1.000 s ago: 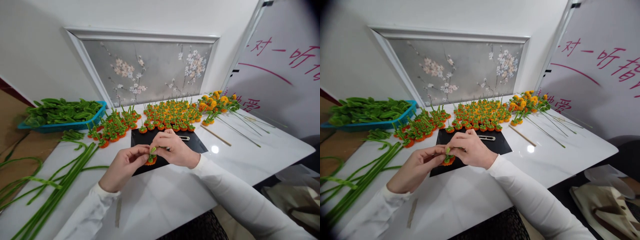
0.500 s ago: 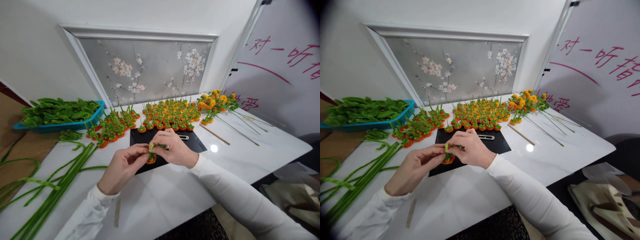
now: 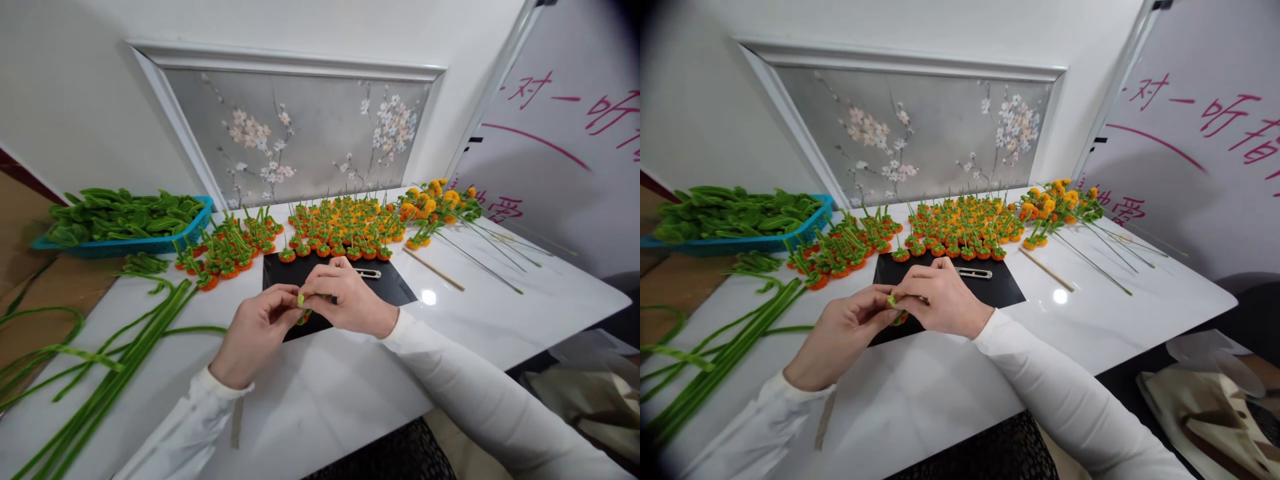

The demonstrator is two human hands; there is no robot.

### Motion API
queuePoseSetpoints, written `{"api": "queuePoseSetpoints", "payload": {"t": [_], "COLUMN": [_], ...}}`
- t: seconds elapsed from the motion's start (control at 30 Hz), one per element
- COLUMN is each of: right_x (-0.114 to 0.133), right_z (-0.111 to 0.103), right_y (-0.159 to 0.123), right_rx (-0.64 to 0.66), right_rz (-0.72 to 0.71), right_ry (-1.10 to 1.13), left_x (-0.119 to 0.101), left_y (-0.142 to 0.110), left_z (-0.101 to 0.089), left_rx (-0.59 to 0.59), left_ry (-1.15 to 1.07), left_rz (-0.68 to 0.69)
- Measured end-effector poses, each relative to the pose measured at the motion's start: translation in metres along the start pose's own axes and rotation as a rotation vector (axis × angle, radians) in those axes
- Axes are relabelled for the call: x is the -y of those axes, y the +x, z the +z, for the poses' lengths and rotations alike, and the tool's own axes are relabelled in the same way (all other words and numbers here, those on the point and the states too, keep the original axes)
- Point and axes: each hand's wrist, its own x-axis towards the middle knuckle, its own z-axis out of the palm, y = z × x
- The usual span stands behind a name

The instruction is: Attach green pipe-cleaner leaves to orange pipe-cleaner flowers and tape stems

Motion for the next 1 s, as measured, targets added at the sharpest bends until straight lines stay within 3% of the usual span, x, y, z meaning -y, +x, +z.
{"api": "queuePoseSetpoints", "payload": {"t": [0.13, 0.33, 0.5, 0.63, 0.87, 1.0], "right_x": [0.0, -0.003, -0.005, -0.004, -0.004, -0.003], "right_z": [0.0, -0.006, -0.01, -0.01, -0.008, -0.009], "right_y": [0.0, 0.002, 0.003, 0.002, 0.001, 0.0], "right_rx": [-0.02, -0.1, -0.104, -0.084, -0.096, -0.097], "right_rz": [-0.002, 0.075, 0.092, 0.078, 0.088, 0.065], "right_ry": [0.032, 0.15, 0.177, 0.154, 0.17, 0.205], "left_x": [-0.003, -0.009, -0.011, -0.011, -0.008, -0.007], "left_y": [0.0, 0.0, -0.002, -0.002, -0.004, -0.007], "left_z": [0.0, -0.004, -0.004, -0.001, 0.004, 0.006], "left_rx": [-0.006, 0.047, 0.028, -0.024, -0.195, -0.242], "left_ry": [0.016, -0.226, -0.299, -0.265, -0.035, 0.031], "left_rz": [-0.006, -0.144, -0.129, -0.062, 0.18, 0.231]}}
